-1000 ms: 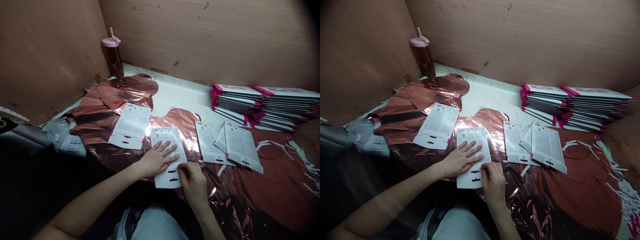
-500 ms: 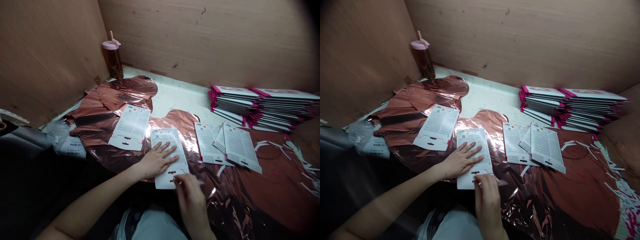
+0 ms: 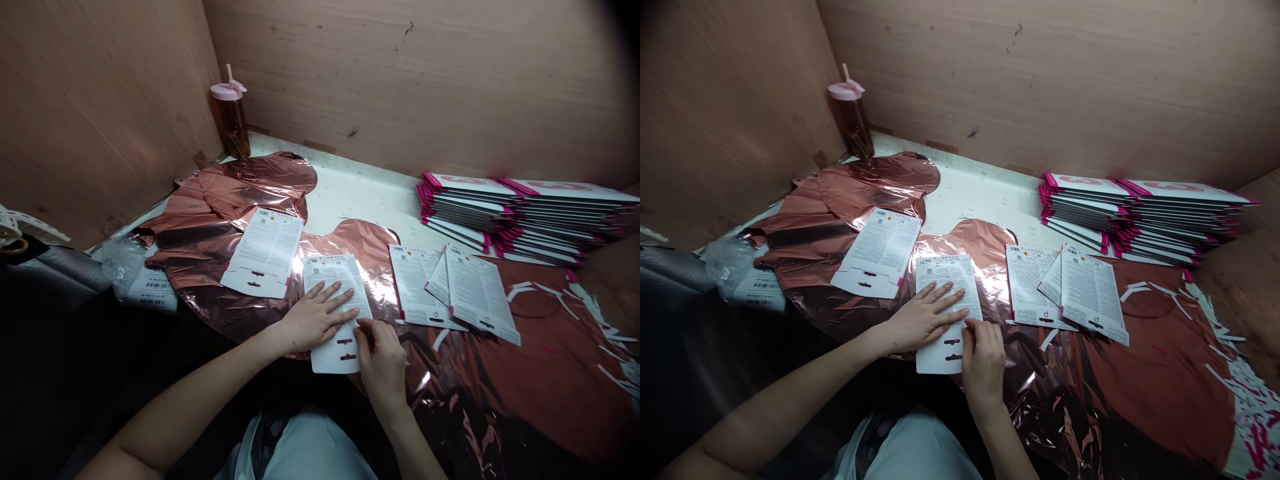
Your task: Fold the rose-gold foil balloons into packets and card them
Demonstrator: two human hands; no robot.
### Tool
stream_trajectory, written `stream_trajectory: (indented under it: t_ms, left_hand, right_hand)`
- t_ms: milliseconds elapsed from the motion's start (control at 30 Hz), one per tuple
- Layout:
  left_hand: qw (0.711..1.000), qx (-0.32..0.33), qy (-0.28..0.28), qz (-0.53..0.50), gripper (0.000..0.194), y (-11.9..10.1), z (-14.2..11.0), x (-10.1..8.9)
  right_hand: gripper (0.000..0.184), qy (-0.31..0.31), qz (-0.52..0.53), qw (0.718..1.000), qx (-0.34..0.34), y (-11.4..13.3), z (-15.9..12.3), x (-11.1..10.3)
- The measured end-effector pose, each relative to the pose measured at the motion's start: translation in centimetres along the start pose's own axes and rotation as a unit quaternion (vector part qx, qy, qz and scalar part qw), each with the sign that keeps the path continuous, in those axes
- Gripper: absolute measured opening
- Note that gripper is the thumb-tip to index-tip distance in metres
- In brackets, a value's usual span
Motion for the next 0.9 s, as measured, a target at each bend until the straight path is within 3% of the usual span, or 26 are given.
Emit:
stream_trajectory:
  t_ms: [133, 200, 300, 333, 400, 467, 533, 600, 700, 800, 900]
  left_hand:
    - [1.000, -0.003, 0.004, -0.001, 0.047, 0.3, 0.0, 0.1]
    - [1.000, 0.002, 0.002, -0.007, 0.048, 0.5, 0.1, 0.0]
    - [0.999, 0.013, -0.021, -0.042, 0.043, 0.1, 0.3, -1.0]
    - [0.998, 0.000, -0.041, -0.057, 0.034, -0.1, 0.1, -1.6]
    - [0.992, -0.052, -0.086, -0.078, 0.018, -0.4, -0.8, -2.8]
    - [0.985, -0.101, -0.109, -0.092, 0.012, -1.2, -2.4, -3.4]
    - [0.983, -0.103, -0.110, -0.103, 0.018, -2.7, -4.1, -3.3]
    - [0.983, -0.069, -0.132, -0.103, 0.026, -4.1, -5.6, -3.6]
    - [0.974, -0.046, -0.187, -0.117, 0.010, -4.0, -7.0, -4.3]
    - [0.964, -0.095, -0.189, -0.160, 0.017, -2.1, -6.8, -4.3]
    - [0.956, -0.170, -0.164, -0.175, 0.013, -0.2, -6.1, -4.2]
  right_hand:
    - [0.027, 0.014, -0.032, 0.999, -0.025, 2.0, -3.0, 1.2]
    - [0.030, 0.105, 0.026, 0.990, -0.090, 5.0, -6.0, 3.0]
    - [0.021, 0.245, 0.120, 0.942, -0.195, 9.6, -9.8, 3.9]
    - [0.020, 0.258, 0.121, 0.938, -0.198, 9.8, -9.8, 3.4]
    - [0.018, 0.222, 0.090, 0.956, -0.168, 8.2, -7.7, 1.3]
    - [0.020, 0.174, 0.053, 0.972, -0.148, 5.5, -4.8, -0.9]
    - [0.026, 0.175, 0.041, 0.968, -0.175, 3.6, -3.0, -1.8]
    - [0.030, 0.214, 0.025, 0.953, -0.213, 2.8, -2.6, -1.2]
    - [0.022, 0.215, -0.028, 0.944, -0.247, 3.5, -2.7, -0.2]
    - [0.015, 0.201, -0.048, 0.947, -0.247, 5.0, -2.5, 0.8]
    - [0.021, 0.162, -0.028, 0.972, -0.168, 4.4, -1.3, 1.1]
Point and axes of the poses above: each hand's wrist, its own z-axis towards the middle knuckle, its own x-axis out of the palm, y = z × x, the point moved 10 cm from there along z, towards the middle knuckle, and after that the axes turned 2 degrees about x, right-handed, at the moved point
